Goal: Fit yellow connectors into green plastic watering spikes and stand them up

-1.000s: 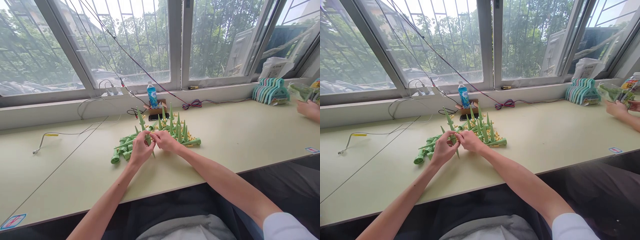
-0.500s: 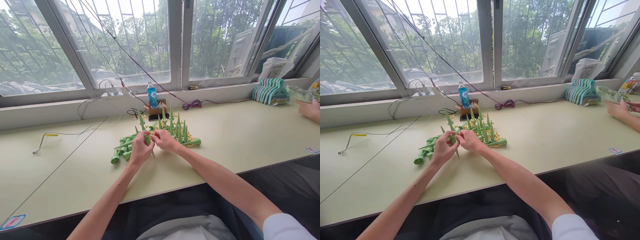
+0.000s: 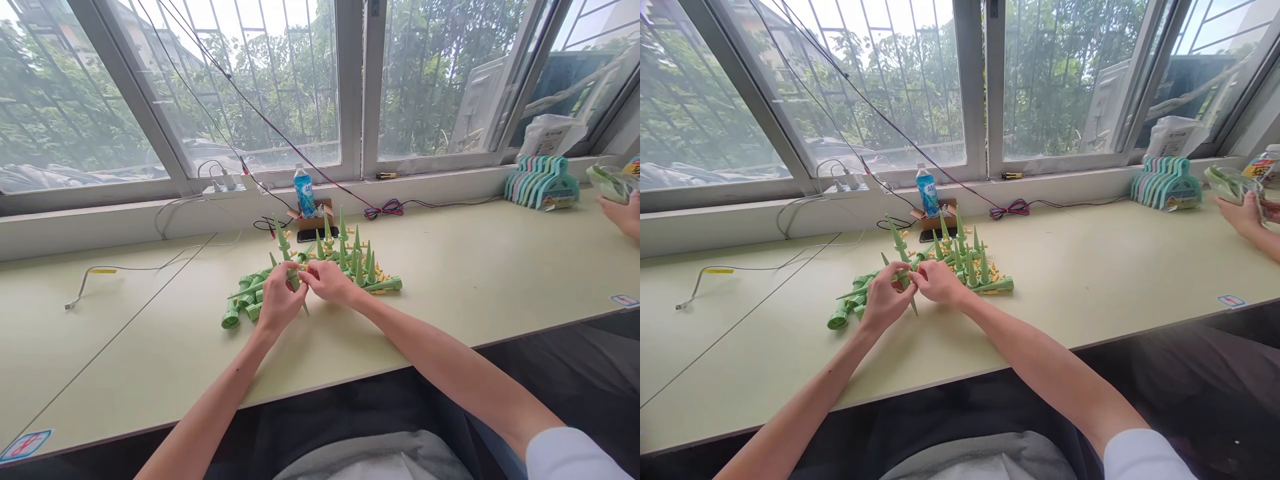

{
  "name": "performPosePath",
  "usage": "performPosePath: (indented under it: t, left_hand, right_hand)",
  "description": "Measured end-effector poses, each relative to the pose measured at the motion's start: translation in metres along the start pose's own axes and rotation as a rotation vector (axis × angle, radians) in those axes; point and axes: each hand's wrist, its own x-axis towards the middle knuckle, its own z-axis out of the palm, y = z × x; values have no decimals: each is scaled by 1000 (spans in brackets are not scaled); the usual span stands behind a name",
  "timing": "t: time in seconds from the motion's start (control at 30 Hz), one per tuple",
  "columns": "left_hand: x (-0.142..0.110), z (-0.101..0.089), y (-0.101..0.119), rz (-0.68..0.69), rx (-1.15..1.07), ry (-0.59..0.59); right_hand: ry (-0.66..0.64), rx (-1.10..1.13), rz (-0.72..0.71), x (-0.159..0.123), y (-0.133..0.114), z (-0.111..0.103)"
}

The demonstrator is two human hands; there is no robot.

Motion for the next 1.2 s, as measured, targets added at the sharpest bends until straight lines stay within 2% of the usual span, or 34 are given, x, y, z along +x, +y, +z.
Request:
performPosePath:
  t: [0.43, 0.8, 1.2]
  left_hand:
    - [-1, 1, -1, 9, -13, -37]
    - [-1, 2, -1, 40, -37, -61]
    - [-2, 2, 3, 68, -57, -83]
  right_hand:
    - [-35, 19, -40, -1, 3, -2]
    - [-47, -15, 5, -2, -3, -2]
    - [-87, 34, -12, -4, -6, -5]
